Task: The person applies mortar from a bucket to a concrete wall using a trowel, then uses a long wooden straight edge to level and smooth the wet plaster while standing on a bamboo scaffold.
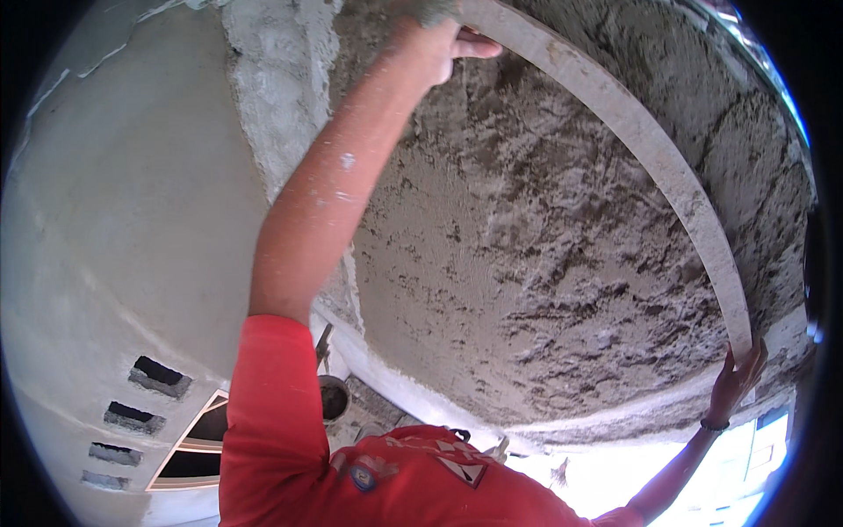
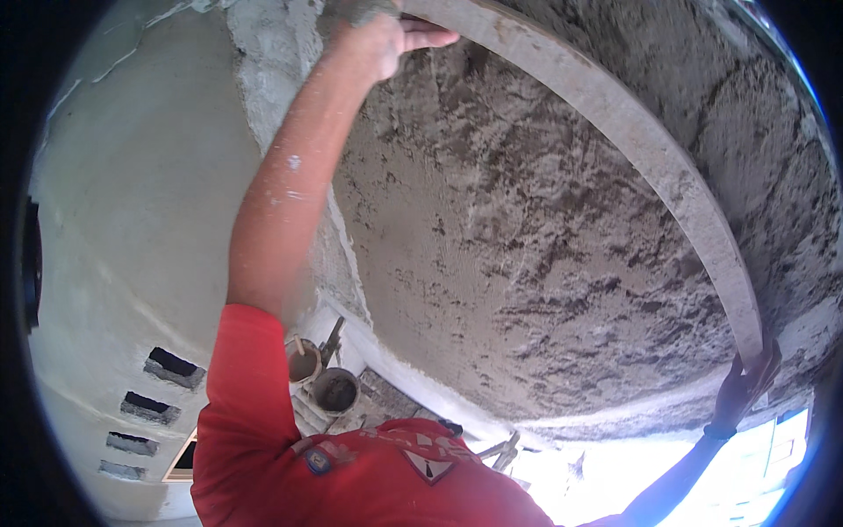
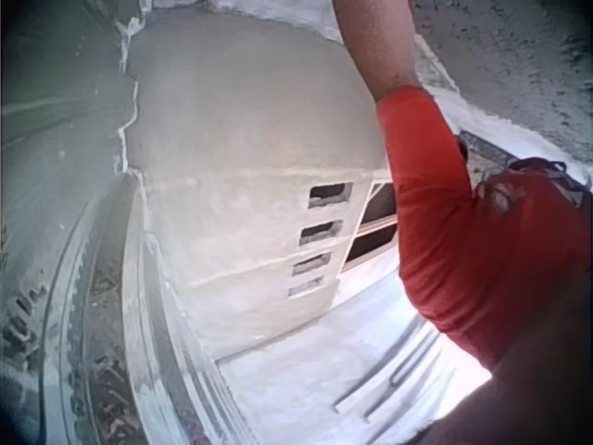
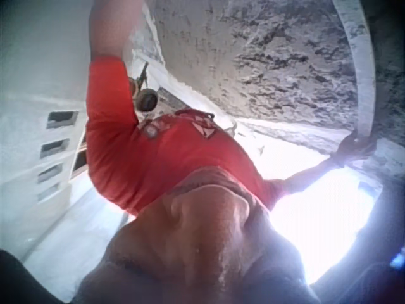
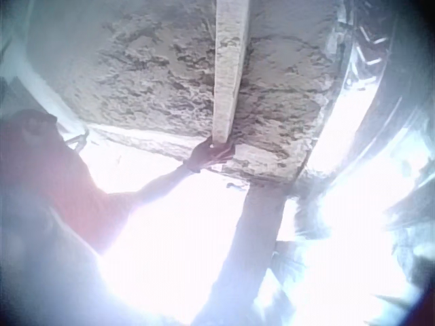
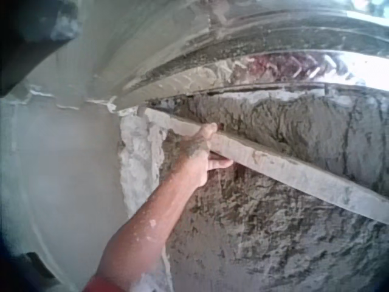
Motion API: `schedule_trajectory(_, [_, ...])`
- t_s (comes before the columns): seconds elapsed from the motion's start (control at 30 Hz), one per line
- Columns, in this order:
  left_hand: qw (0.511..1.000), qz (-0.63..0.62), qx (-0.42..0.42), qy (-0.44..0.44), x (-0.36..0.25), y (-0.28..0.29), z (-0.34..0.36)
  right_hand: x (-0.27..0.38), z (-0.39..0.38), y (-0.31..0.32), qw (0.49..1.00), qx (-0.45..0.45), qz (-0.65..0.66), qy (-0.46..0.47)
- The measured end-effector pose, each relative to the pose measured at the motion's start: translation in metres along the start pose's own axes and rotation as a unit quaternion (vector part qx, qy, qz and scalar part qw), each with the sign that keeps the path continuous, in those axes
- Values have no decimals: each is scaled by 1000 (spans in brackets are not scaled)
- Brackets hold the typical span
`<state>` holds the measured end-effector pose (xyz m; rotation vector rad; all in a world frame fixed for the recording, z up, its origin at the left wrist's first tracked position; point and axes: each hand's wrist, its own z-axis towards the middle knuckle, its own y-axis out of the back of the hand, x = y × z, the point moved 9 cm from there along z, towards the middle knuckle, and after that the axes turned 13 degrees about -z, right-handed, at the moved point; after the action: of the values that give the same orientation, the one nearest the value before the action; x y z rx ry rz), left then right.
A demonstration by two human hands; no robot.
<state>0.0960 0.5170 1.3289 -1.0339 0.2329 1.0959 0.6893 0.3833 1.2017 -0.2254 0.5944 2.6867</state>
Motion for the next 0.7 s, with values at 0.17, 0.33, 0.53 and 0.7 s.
schedule_trajectory(0.17, [990, 47, -123, 56, 34, 45, -50, 19, -28, 2, 999, 22, -31, 27])
schedule_trajectory(0.33, [982, 8, -132, 133, 105, 99, -102, 30, -89, -26, 997, 53, 3, 55])
schedule_trajectory(0.53, [951, -14, -231, 204, 223, 227, -175, 58, -159, -52, 993, 76, 14, 86])
schedule_trajectory(0.7, [918, -19, -314, 243, 301, 283, -246, 60, -207, -73, 989, 115, 7, 97])
